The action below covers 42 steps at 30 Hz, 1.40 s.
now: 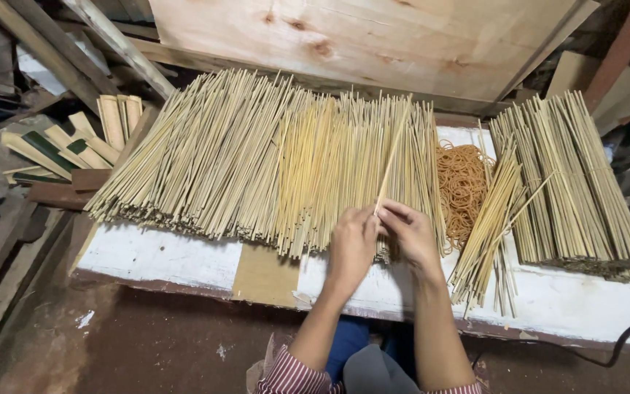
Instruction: Sorting thin wooden sticks into different piles on a workbench
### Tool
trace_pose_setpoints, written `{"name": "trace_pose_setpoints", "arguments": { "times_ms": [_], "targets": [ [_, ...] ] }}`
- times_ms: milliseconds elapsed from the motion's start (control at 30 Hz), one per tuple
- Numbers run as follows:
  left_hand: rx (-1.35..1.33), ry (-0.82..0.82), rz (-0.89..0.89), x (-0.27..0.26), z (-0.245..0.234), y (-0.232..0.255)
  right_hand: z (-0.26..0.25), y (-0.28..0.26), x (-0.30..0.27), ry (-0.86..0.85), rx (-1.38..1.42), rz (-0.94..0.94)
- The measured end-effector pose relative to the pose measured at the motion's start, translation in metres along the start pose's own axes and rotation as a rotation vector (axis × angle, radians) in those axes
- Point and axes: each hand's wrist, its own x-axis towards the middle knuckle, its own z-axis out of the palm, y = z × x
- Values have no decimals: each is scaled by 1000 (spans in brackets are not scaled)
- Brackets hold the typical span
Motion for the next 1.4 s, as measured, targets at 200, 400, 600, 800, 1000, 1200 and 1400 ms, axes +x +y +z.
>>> {"name": "trace_pose_setpoints", "arguments": {
  "times_ms": [200,400,600,800,1000,1200,1400],
  "targets": [
    [-111,-356,185,-35,72,-4,-112,33,-18,226,-171,-15],
    [-53,-411,288,-45,83,28,-202,64,10,533,-941,-82],
    [134,-64,237,-26,75,-22,-94,6,-22,442,-858,-322],
    [205,212,-29,0,-11,-34,12,35,20,-20,-830,-364],
    [243,173,-36,11,-21,-91,44,30,29,-208,-1015,-171],
    [377,171,-14,16,-11,-106,38,25,23,-174,-991,-205],
    [345,180,-42,18,-7,-114,21,5,5,-117,-797,-91]
  ]
}}
